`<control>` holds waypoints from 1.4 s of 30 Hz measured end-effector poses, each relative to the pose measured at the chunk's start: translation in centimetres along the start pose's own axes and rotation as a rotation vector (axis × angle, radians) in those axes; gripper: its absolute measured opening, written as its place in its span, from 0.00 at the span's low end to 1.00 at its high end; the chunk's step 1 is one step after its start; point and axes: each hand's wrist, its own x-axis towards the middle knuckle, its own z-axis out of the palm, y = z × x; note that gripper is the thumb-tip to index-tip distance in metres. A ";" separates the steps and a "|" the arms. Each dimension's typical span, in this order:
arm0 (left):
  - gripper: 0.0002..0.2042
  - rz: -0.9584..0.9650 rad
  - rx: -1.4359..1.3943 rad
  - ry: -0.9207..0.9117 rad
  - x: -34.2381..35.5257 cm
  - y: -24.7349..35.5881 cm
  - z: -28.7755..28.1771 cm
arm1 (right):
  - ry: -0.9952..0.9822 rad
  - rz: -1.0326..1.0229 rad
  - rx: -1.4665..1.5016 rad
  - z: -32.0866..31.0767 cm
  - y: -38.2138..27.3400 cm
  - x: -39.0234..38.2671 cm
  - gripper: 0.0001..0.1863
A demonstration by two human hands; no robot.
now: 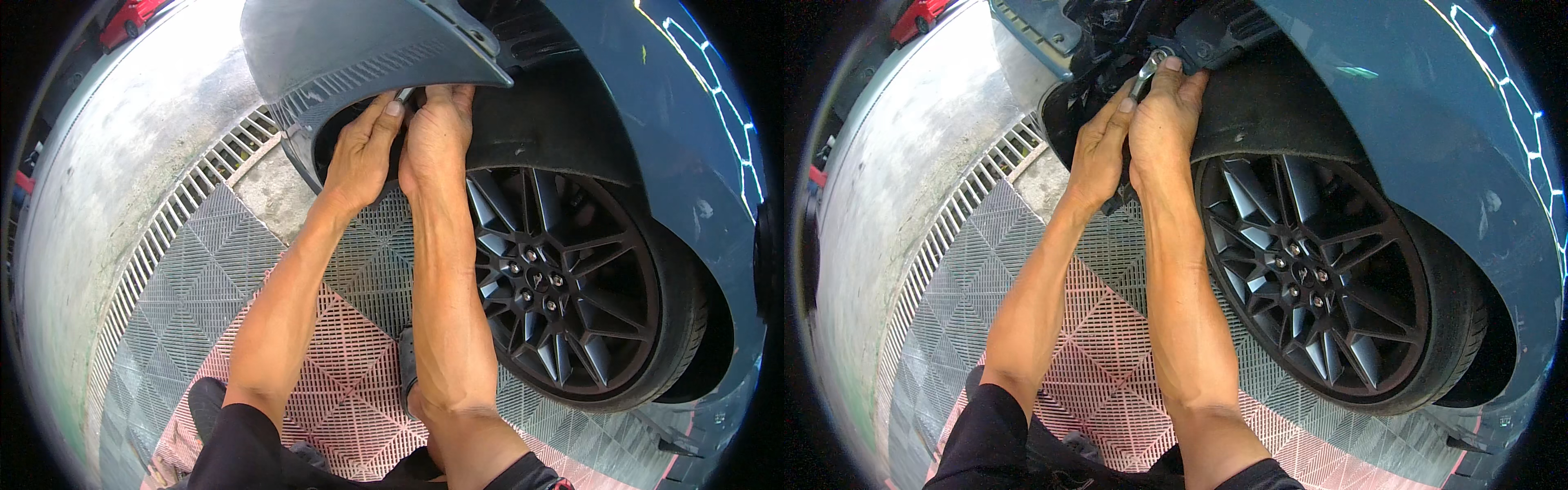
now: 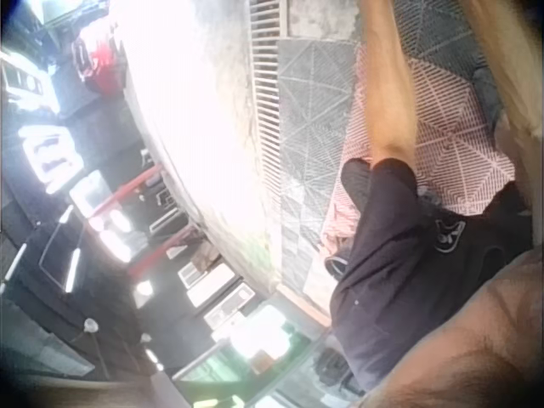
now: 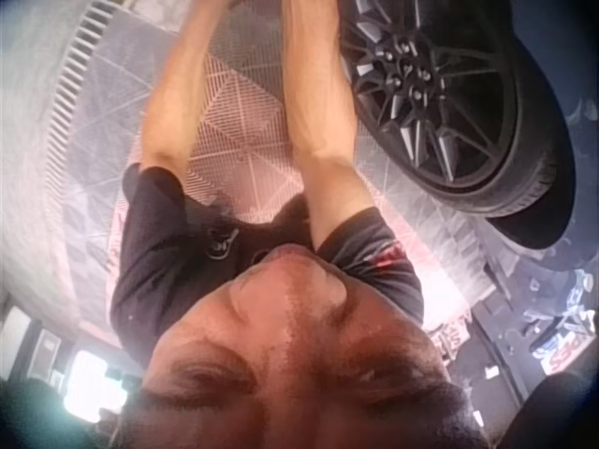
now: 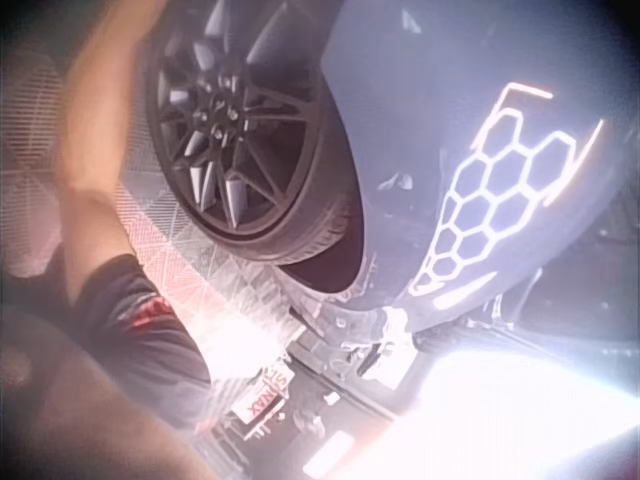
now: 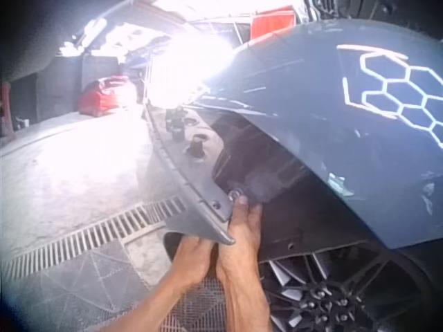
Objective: The person removes a plastic panel from the front wheel well of a car, then uses a wrench and other tools to tighten bolts and secure the panel back into place. The person handles the panel, bolts, and tools throughout the process.
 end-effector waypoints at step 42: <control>0.10 -0.095 0.247 0.397 -14.6 2.6 -0.9 | -0.097 0.173 0.047 -0.4 -2.3 -1.2 0.33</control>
